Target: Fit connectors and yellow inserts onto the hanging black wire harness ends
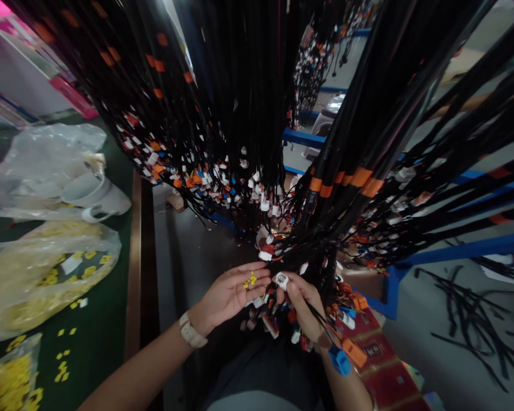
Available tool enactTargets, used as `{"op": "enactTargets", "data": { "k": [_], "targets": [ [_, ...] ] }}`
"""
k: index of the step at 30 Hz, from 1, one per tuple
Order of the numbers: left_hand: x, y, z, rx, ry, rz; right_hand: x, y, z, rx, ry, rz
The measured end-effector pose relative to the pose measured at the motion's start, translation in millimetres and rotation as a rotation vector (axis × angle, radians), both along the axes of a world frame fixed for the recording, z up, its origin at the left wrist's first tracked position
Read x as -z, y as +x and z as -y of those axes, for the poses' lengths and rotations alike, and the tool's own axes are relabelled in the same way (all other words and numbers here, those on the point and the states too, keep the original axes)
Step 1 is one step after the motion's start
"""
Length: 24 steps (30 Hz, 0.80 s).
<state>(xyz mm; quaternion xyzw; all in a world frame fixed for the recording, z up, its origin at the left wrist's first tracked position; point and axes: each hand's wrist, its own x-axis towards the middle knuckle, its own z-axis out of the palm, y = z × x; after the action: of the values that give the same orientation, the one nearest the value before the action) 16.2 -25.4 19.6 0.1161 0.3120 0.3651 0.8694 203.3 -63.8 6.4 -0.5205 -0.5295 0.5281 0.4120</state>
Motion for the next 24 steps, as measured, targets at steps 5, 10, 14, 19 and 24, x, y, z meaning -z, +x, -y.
{"op": "enactTargets", "data": {
  "k": [5,10,14,19,24],
  "targets": [
    [0.0,0.0,2.3,-0.010,0.033,-0.001,2.2,-0.8,0.7,0.001,0.000,-0.022],
    [3.1,1.5,3.1,-0.021,0.044,-0.068,0.9,-1.2,-0.1,0.008,0.032,0.014],
    [5.8,2.8,4.3,-0.041,0.084,-0.142,1.7,0.4,0.2,0.006,0.064,0.043],
    [1.7,5.0,7.5,-0.009,0.134,-0.207,6.6,4.0,-0.2,-0.034,0.092,0.061],
    [-1.3,6.8,9.3,-0.017,0.133,-0.252,6.0,6.1,-3.0,-0.113,0.141,0.146]
  ]
}}
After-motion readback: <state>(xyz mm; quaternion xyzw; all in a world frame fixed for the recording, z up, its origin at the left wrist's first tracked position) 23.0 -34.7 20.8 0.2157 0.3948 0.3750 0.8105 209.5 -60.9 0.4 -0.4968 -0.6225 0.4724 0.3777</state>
